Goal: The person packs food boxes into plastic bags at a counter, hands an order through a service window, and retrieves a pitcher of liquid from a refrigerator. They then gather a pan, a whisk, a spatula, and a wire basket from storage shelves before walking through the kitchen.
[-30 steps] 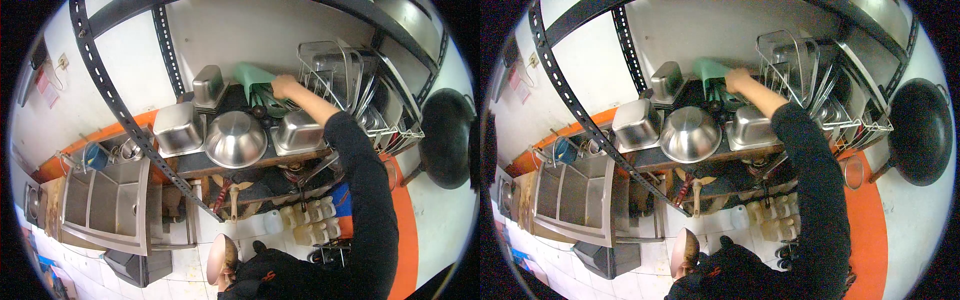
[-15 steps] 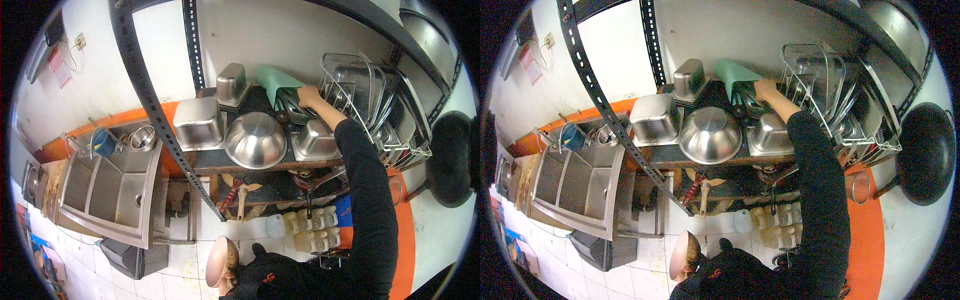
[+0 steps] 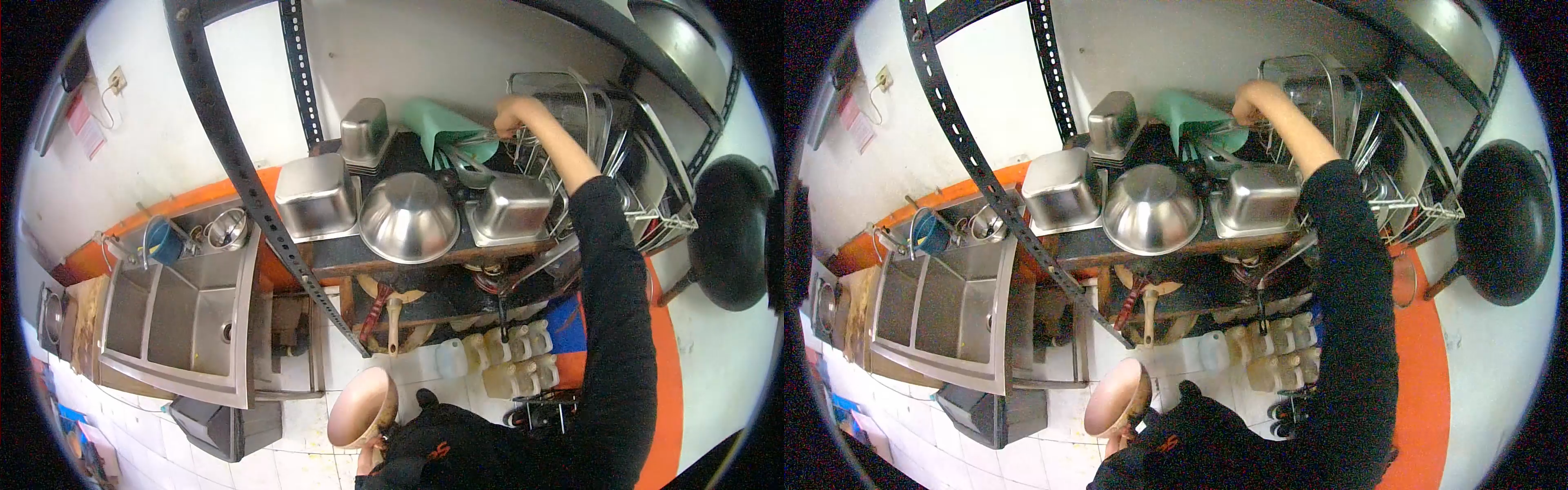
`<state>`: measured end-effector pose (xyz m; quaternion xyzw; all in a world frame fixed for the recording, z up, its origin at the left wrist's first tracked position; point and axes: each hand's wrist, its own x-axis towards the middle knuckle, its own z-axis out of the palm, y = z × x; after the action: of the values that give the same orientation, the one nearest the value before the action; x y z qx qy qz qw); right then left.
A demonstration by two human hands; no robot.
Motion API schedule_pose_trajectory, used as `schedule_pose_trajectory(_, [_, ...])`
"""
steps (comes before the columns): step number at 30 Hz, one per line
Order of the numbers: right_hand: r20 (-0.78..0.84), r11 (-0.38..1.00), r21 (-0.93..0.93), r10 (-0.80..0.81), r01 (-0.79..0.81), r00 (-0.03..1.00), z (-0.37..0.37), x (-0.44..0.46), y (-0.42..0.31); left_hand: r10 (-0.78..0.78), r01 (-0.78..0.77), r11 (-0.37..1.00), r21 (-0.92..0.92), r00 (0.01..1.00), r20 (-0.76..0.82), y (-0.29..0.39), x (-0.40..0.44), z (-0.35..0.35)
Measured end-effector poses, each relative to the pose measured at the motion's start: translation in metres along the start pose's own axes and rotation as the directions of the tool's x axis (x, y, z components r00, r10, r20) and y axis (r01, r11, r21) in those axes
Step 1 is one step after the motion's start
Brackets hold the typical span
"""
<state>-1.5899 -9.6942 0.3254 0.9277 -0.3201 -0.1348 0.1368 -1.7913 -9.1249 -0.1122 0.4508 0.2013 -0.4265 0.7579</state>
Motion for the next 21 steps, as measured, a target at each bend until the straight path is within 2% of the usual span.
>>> schedule_pose_trajectory(1, [-0.023,0.995,-0.104,0.004,-0.007,1.0,-0.007,-0.012,-0.001,0.01,-0.015,0.994,0.106,0.999,0.047,0.005,0.0,0.0])
schedule_pose_trajectory(2, [-0.015,0.996,-0.095,0.005,-0.006,1.0,-0.015,-0.032,-0.005,0.013,-0.033,0.977,0.21,0.996,0.093,0.007,0.001,-0.005])
schedule_pose_trajectory(3, [-0.069,0.983,-0.181,0.005,-0.017,0.998,-0.024,-0.062,-0.014,-0.343,0.375,0.873,-0.311,0.927,0.153,-0.004,0.027,-0.034])
schedule_pose_trajectory(4, [-0.121,0.964,-0.265,-0.001,-0.031,0.993,-0.03,-0.093,-0.021,-0.35,0.377,0.874,-0.307,0.926,0.141,0.007,0.015,-0.024])
schedule_pose_trajectory(6, [-0.372,0.975,-0.218,-0.042,-0.043,0.927,-0.032,-0.146,-0.022,-0.237,0.235,0.966,0.107,0.972,0.006,0.029,-0.007,0.006])
schedule_pose_trajectory(7, [-0.405,0.983,-0.183,-0.069,-0.007,0.912,-0.034,-0.175,-0.021,-0.001,-0.099,0.714,0.693,0.99,0.143,0.037,-0.018,0.008])
schedule_pose_trajectory(8, [-0.522,0.987,-0.161,-0.108,0.026,0.846,-0.026,-0.2,-0.017,-0.25,0.245,0.935,0.255,0.968,-0.015,0.03,-0.009,-0.001])
schedule_pose_trajectory(9, [-0.551,0.983,-0.169,-0.157,0.074,0.819,-0.023,-0.229,-0.019,-0.19,0.17,0.923,0.346,0.982,0.024,0.032,-0.014,-0.004])
schedule_pose_trajectory(10, [-0.366,0.991,-0.128,-0.073,0.028,0.928,-0.028,-0.253,-0.026,-0.133,0.09,0.897,0.432,0.989,0.069,0.037,-0.019,-0.005])
schedule_pose_trajectory(11, [-0.432,0.982,-0.078,-0.188,0.17,0.882,-0.016,-0.277,-0.028,-0.18,0.16,0.917,0.365,0.983,0.021,0.043,-0.025,0.0])
schedule_pose_trajectory(12, [-0.536,0.943,-0.031,-0.296,0.333,0.79,0.0,-0.295,-0.036,-0.228,0.224,0.929,0.296,0.973,-0.02,0.048,-0.032,0.003])
schedule_pose_trajectory(13, [-0.447,0.899,-0.016,-0.398,0.438,0.801,0.013,-0.298,-0.044,-0.229,0.224,0.913,0.34,0.973,-0.025,0.053,-0.035,0.001])
schedule_pose_trajectory(14, [-0.417,0.807,0.017,-0.531,0.59,0.738,0.026,-0.302,-0.059,-0.226,0.224,0.916,0.332,0.974,-0.034,0.06,-0.04,0.003])
schedule_pose_trajectory(15, [-0.374,0.702,0.081,-0.636,0.707,0.675,0.045,-0.299,-0.076,-0.226,0.204,0.893,0.4,0.974,0.008,0.072,-0.052,0.012])
schedule_pose_trajectory(16, [-0.351,0.611,0.125,-0.71,0.782,0.611,0.07,-0.295,-0.096,-0.228,0.178,0.867,0.466,0.972,0.053,0.078,-0.06,0.017])
schedule_pose_trajectory(17, [-0.551,0.49,0.112,-0.693,0.864,0.464,0.106,-0.289,-0.118,-0.223,0.174,0.869,0.463,0.973,0.053,0.077,-0.064,0.014])
schedule_pose_trajectory(18, [-0.435,0.404,0.248,-0.766,0.881,0.474,0.124,-0.287,-0.144,-0.188,0.114,0.884,0.454,0.974,0.122,0.075,-0.067,0.011])
schedule_pose_trajectory(19, [-0.407,0.366,0.25,-0.8,0.896,0.441,0.148,-0.284,-0.171,-0.155,0.057,0.895,0.443,0.97,0.189,0.073,-0.071,0.008])
schedule_pose_trajectory(21, [-0.405,0.278,0.326,-0.822,0.904,0.399,0.195,-0.287,-0.217,-0.175,0.048,0.867,0.496,0.962,0.212,0.083,-0.082,0.012])
